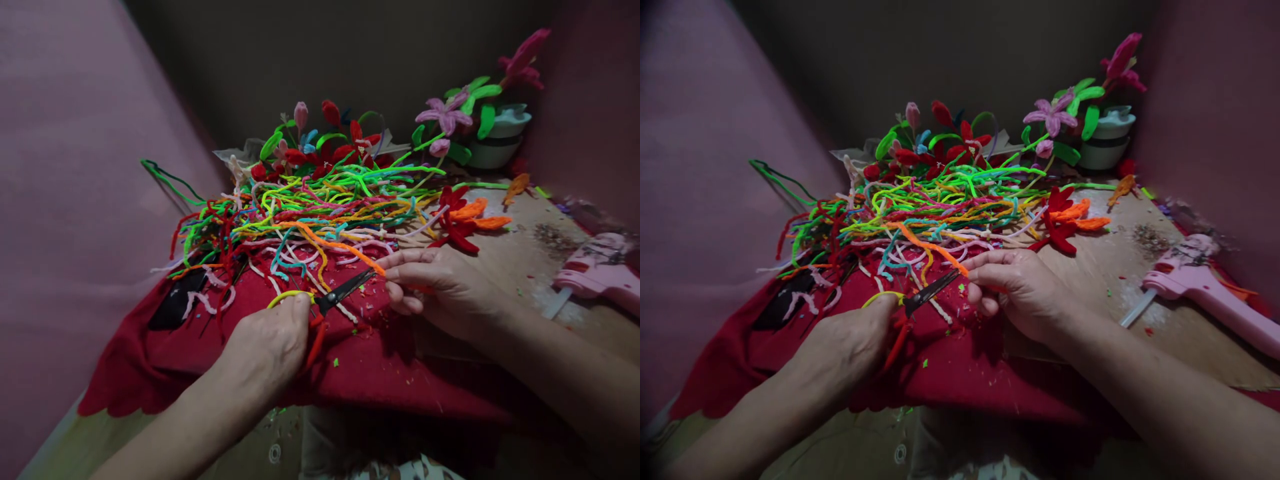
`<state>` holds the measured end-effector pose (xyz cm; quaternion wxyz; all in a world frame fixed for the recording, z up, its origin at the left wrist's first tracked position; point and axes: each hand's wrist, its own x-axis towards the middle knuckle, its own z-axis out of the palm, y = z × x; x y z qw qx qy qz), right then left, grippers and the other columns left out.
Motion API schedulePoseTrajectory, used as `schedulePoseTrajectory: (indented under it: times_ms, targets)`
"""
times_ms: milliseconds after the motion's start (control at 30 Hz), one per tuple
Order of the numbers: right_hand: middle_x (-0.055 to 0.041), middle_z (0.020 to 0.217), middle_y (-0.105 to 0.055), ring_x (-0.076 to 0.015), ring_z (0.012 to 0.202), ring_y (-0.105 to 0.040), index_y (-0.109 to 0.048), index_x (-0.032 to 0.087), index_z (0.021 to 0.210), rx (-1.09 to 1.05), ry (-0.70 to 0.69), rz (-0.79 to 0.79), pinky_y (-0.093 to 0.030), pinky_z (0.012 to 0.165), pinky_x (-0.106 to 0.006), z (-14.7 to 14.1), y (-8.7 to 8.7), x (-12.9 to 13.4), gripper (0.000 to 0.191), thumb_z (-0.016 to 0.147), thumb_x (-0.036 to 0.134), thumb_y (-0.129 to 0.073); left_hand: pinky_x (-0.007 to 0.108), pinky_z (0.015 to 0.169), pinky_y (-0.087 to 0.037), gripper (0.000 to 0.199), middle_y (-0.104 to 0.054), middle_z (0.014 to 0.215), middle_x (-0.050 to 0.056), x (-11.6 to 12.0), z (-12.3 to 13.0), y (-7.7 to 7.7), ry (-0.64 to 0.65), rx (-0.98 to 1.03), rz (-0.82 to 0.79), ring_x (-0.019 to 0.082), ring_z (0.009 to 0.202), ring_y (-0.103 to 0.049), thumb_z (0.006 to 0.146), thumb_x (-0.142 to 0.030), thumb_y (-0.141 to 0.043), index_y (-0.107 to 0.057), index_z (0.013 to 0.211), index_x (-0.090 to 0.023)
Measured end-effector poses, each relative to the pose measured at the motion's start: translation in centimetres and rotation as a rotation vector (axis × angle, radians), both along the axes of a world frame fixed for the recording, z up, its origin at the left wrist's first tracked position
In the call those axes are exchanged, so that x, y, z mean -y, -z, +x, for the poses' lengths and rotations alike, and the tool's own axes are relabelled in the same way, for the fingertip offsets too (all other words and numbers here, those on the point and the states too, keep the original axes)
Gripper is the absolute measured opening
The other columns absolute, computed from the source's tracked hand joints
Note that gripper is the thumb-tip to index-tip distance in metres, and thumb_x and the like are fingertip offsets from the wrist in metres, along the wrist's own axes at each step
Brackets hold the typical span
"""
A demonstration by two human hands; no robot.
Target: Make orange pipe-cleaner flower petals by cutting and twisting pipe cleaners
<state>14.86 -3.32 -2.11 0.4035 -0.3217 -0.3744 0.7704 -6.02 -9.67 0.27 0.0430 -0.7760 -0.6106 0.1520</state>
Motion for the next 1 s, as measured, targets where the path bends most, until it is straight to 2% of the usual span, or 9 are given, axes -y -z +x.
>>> schedulePoseTrajectory:
  times_ms: [300,800,1000]
  targets:
    - [-0.0002,0.046,-0.057,-0.0034,0.033,-0.040,-0.061,0.011,0.077,-0.012,-0.015,-0.010,-0.027,0.040,-0.020,0.19,0.13,0.08,0.010,0.067,0.009,-0.059,0.024,0.043,-0.032,0.023,-0.048,0.051,0.000,0.43,-0.25,0.41,0.053,-0.061,0.125,0.017,0.046,-0.053,0.082,-0.008,-0.027,-0.049,0.083,-0.016]
    - [0.0019,0.041,-0.054,-0.0056,0.033,-0.039,-0.062,0.013,0.075,-0.033,-0.053,-0.010,-0.028,0.041,-0.022,0.10,0.40,0.05,0.010,0.066,0.010,-0.060,0.024,0.045,-0.037,0.024,-0.055,0.058,0.004,0.22,0.09,0.04,0.022,-0.075,0.088,0.019,0.052,-0.058,0.080,-0.007,-0.027,-0.049,0.086,-0.015]
    - [0.0014,0.042,-0.054,-0.0053,0.033,-0.038,-0.063,0.012,0.075,-0.070,-0.075,-0.012,-0.028,0.040,-0.022,0.12,0.54,0.01,0.009,0.066,0.010,-0.060,0.025,0.043,-0.036,0.023,-0.050,0.052,0.003,0.25,0.25,0.10,0.079,-0.097,0.102,0.020,0.048,-0.057,0.082,-0.010,-0.028,-0.050,0.079,-0.015]
